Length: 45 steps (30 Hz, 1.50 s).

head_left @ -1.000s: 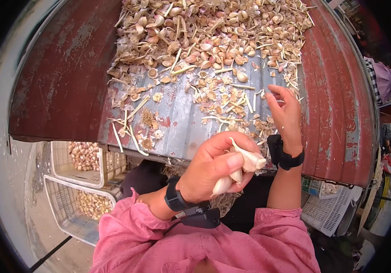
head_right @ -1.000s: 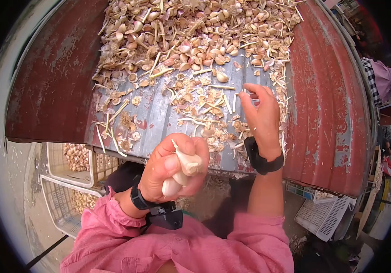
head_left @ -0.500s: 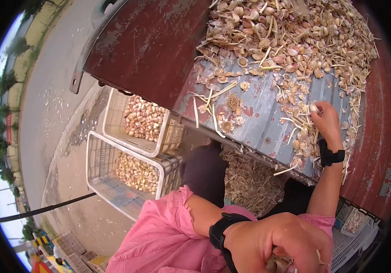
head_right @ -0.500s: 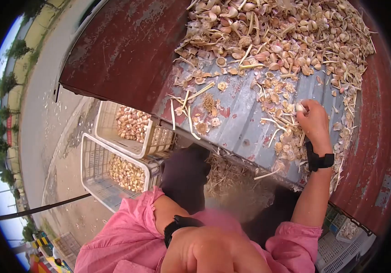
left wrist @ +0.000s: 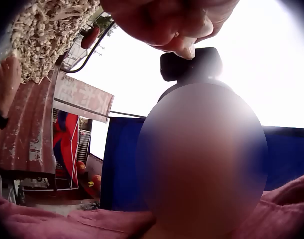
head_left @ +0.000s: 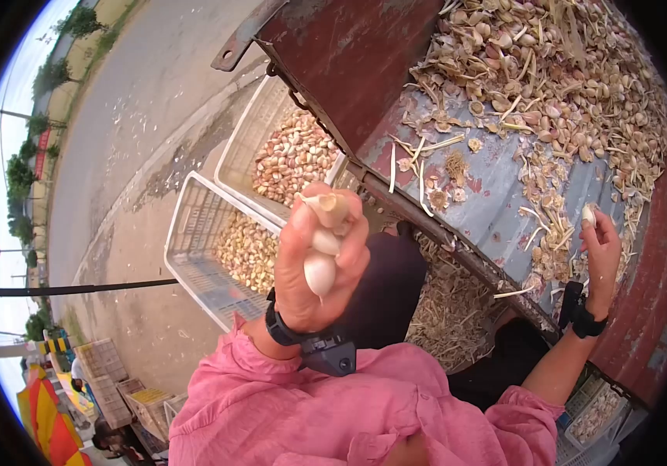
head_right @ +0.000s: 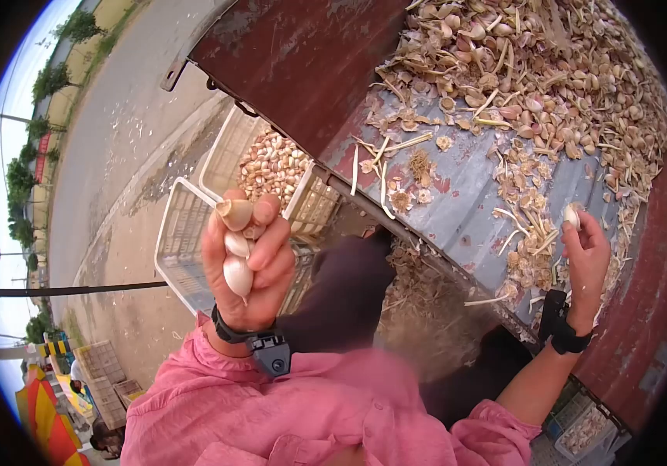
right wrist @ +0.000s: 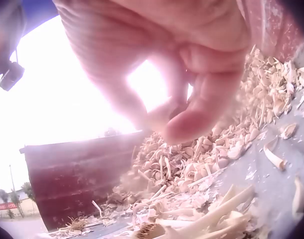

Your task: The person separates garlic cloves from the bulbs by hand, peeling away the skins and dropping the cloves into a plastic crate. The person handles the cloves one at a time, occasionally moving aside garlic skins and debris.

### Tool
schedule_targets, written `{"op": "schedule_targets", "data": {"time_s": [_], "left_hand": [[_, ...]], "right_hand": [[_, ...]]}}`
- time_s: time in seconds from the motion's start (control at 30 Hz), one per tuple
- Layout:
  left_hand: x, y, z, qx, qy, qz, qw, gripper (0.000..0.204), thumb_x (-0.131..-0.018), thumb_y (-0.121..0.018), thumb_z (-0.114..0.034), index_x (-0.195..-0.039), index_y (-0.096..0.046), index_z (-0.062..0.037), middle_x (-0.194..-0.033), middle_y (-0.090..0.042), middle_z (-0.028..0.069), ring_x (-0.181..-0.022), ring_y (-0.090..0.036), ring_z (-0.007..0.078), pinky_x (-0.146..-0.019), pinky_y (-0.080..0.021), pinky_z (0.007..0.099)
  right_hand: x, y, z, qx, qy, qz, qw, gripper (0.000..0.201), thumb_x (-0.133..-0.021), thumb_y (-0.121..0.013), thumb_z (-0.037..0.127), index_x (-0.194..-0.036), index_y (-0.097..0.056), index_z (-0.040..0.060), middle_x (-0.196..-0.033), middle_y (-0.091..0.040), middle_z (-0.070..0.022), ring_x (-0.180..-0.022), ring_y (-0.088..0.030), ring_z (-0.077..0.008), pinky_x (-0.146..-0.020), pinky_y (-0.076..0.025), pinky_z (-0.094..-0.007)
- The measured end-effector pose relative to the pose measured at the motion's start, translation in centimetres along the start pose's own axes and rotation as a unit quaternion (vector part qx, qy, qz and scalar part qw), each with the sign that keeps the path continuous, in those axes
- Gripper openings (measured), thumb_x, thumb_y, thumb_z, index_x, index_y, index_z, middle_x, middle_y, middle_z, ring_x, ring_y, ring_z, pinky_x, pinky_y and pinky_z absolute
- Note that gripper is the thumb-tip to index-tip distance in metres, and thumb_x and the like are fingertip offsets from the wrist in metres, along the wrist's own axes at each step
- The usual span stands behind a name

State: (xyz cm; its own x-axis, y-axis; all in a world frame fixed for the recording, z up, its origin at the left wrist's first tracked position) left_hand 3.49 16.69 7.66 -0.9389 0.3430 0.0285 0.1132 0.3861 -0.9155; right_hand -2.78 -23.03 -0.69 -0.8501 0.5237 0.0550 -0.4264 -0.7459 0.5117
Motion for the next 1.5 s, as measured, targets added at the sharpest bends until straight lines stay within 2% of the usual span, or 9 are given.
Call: {"op": "schedule_targets", "data": {"time_s": [0.07,0.17,0.27,0.37,0.5,0.7,0.8,1.17,1.5], "left_hand": [[-3.3,8.8,-5.5,-0.176,-0.116,-0.22,0.952,0.04,-0.084,-0.046,-0.043,-0.103,-0.044,-0.0083,-0.096,-0.052,0.0082,-0.082,-0.053,0.0182,-0.066,-0.046,0.029],[-5.2,19.4,-11.1,-0.193,-0.096,-0.476,0.853,0.062,-0.084,-0.036,-0.053,-0.128,-0.027,-0.01,-0.124,-0.036,0.0165,-0.114,-0.036,0.0266,-0.093,-0.028,0.0525],[-5.5,20.2,-10.8,-0.297,-0.105,-0.468,0.826,0.071,-0.083,-0.037,-0.053,-0.134,-0.015,-0.0087,-0.13,-0.025,0.0183,-0.121,-0.027,0.0265,-0.096,-0.025,0.0497],[-6.3,13.3,-3.0,-0.36,0.016,-0.172,0.917,0.049,-0.089,-0.039,-0.036,-0.122,-0.037,-0.0005,-0.093,-0.054,0.0094,-0.081,-0.054,0.0148,-0.064,-0.044,0.0254],[-5.2,1.1,10.9,-0.348,0.194,0.066,0.915,0.044,-0.09,-0.036,-0.033,-0.114,-0.043,0.0033,-0.077,-0.053,0.0044,-0.057,-0.046,0.0079,-0.044,-0.033,0.0183],[-5.9,-2.7,20.0,-0.336,0.271,0.139,0.891,0.031,-0.083,-0.055,-0.019,-0.109,-0.05,-0.0035,-0.08,-0.056,0.0019,-0.059,-0.051,0.006,-0.047,-0.036,0.0172],[-6.3,-3.3,21.2,-0.279,0.262,0.141,0.913,0.026,-0.083,-0.055,-0.015,-0.105,-0.052,-0.0033,-0.081,-0.058,0.005,-0.064,-0.056,0.0105,-0.051,-0.042,0.0194],[-0.8,-13.0,17.1,0.013,0.114,0.478,0.871,0.028,-0.075,-0.065,-0.017,-0.092,-0.058,0.0037,-0.084,-0.058,0.0196,-0.07,-0.059,0.0284,-0.06,-0.048,0.0341],[1.7,-15.3,14.8,0.303,0.046,0.443,0.843,0.023,-0.079,-0.06,-0.015,-0.088,-0.06,0.006,-0.083,-0.061,0.0157,-0.072,-0.059,0.0281,-0.061,-0.048,0.0339]], "right_hand": [[0.7,-0.5,1.1,-0.019,-0.001,0.023,1.0,0.027,-0.08,-0.057,0.008,-0.103,-0.053,-0.0029,-0.079,-0.053,0.001,-0.066,-0.048,-0.0037,-0.055,-0.039,-0.0162],[1.9,-1.3,3.5,-0.06,0.023,0.036,0.997,0.027,-0.077,-0.057,0.001,-0.103,-0.052,-0.0032,-0.083,-0.053,0.0006,-0.069,-0.049,-0.0046,-0.058,-0.041,-0.0163],[3.3,-2.4,6.6,-0.08,0.088,0.069,0.991,0.031,-0.071,-0.059,-0.005,-0.102,-0.054,-0.0023,-0.087,-0.052,-0.0001,-0.071,-0.051,-0.0058,-0.061,-0.043,-0.0172],[5.0,-3.6,10.6,-0.059,0.19,0.065,0.978,0.032,-0.065,-0.06,-0.009,-0.095,-0.058,0.001,-0.085,-0.052,-0.0029,-0.07,-0.051,-0.0074,-0.058,-0.043,-0.0182],[6.4,-3.8,13.1,0.006,0.271,0.049,0.961,0.03,-0.064,-0.06,-0.008,-0.091,-0.06,0.0039,-0.081,-0.051,-0.0055,-0.066,-0.052,-0.0132,-0.054,-0.043,-0.0228],[6.6,-2.2,12.4,0.085,0.321,0.021,0.943,0.033,-0.068,-0.052,-0.009,-0.099,-0.056,0.0026,-0.083,-0.051,-0.007,-0.072,-0.055,-0.0156,-0.06,-0.045,-0.0245],[5.8,-0.9,10.4,-0.296,0.099,0.102,0.945,0.039,-0.074,-0.049,-0.006,-0.113,-0.047,-0.0028,-0.096,-0.052,-0.0082,-0.083,-0.053,-0.0102,-0.074,-0.046,-0.0227],[2.7,2.6,6.4,-0.229,0.027,-0.057,0.971,0.021,-0.081,-0.052,0.004,-0.101,-0.056,-0.0016,-0.081,-0.056,-0.0019,-0.067,-0.051,-0.006,-0.06,-0.043,-0.018],[-7.3,-1.8,2.8,-0.003,0.029,-0.011,1.0,0.017,-0.075,-0.057,0.01,-0.086,-0.063,-0.0012,-0.065,-0.058,-0.0025,-0.059,-0.053,-0.0073,-0.054,-0.042,-0.0209]]}}
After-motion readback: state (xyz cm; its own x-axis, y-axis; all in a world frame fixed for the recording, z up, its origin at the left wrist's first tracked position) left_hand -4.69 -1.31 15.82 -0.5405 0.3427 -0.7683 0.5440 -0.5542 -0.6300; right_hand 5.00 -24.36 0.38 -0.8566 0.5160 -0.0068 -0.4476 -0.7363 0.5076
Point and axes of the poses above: each hand's wrist, its own x-axis away from the middle knuckle, its own y-axis out of the back of the hand, z = x × y, the point moved 5 cm from there along -x, towards the middle knuckle
